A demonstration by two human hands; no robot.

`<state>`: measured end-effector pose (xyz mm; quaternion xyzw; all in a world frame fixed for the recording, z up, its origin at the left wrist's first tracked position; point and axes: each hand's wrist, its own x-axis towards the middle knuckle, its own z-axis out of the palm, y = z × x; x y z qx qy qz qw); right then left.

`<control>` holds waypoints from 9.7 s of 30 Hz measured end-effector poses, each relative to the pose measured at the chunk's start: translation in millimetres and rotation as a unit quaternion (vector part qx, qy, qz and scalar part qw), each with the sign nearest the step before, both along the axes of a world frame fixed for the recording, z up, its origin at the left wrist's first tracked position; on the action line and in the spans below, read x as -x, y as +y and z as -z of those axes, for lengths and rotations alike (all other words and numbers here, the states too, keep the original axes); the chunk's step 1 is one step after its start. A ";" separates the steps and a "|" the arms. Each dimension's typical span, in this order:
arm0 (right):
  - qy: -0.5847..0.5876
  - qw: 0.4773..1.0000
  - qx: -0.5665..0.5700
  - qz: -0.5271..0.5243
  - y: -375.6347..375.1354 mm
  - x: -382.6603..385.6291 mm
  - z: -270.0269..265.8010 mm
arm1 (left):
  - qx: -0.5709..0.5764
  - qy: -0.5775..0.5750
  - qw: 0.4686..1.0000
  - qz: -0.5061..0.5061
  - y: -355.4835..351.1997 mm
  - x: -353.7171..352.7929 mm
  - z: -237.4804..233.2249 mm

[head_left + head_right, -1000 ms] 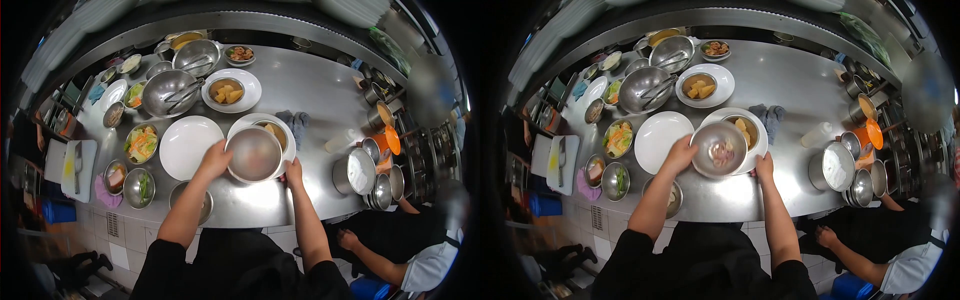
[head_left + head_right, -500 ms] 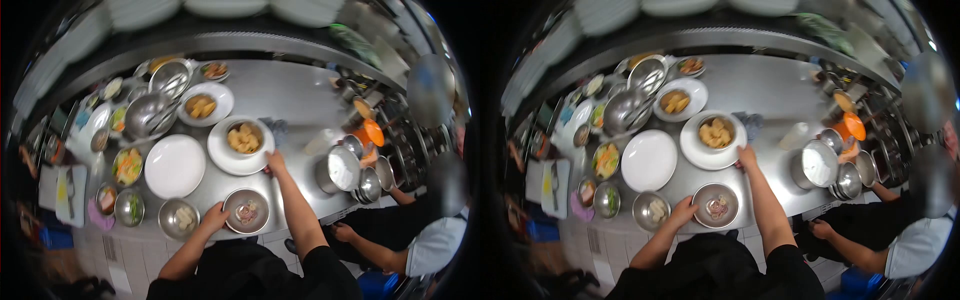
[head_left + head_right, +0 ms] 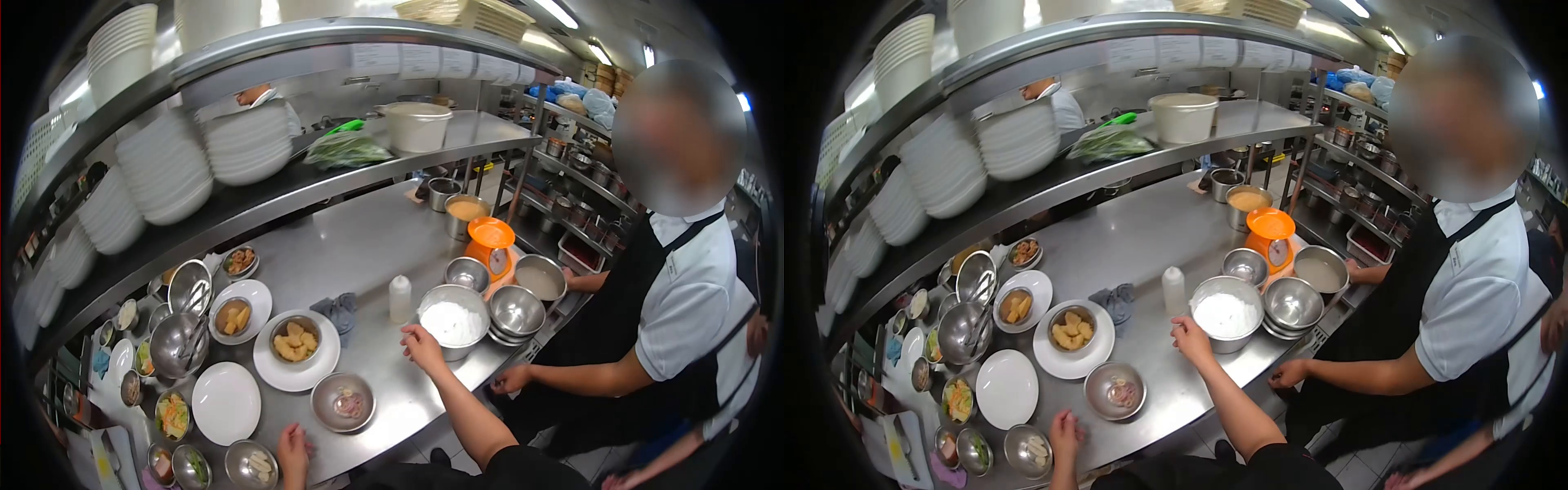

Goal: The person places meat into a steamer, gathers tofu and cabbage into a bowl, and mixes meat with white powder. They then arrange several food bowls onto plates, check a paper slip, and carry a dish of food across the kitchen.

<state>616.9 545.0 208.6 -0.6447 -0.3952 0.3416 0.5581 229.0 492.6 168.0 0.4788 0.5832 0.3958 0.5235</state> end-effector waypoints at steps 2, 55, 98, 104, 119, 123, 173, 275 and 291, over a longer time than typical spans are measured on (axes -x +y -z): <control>0.013 1.000 -0.016 -0.010 -11.5 -11.5 -16.8 | -0.001 0.035 0.999 -0.027 -18.8 -11.9 6.7; -0.226 0.947 -0.128 -0.189 -76.9 -18.8 77.8 | -0.317 0.507 0.790 -0.135 -81.5 -93.1 51.3; -0.222 0.948 -0.134 -0.185 -77.6 -20.9 80.4 | -0.336 0.511 0.781 -0.130 -80.4 -94.2 53.9; -0.220 0.948 -0.131 -0.187 -78.3 -20.9 77.8 | -0.327 0.508 0.786 -0.128 -80.9 -93.8 54.1; -0.229 0.949 -0.112 -0.186 -78.8 -19.1 78.1 | -0.333 0.386 0.847 -0.152 -93.8 -90.9 2.6; -0.131 0.963 -0.083 -0.222 -74.2 -7.5 58.7 | -0.385 0.258 0.866 -0.189 -84.0 -81.1 -91.7; 0.262 0.833 -0.311 -0.375 138.7 367.7 -509.0 | -0.732 0.252 0.632 0.041 208.0 146.2 -581.7; -0.308 0.864 -0.241 -0.318 52.6 286.3 -238.5 | -0.132 -0.357 0.904 0.195 131.4 97.0 -194.9; -0.310 0.863 -0.234 -0.323 47.9 281.7 -234.2 | -0.136 -0.360 0.905 0.182 121.5 91.6 -193.0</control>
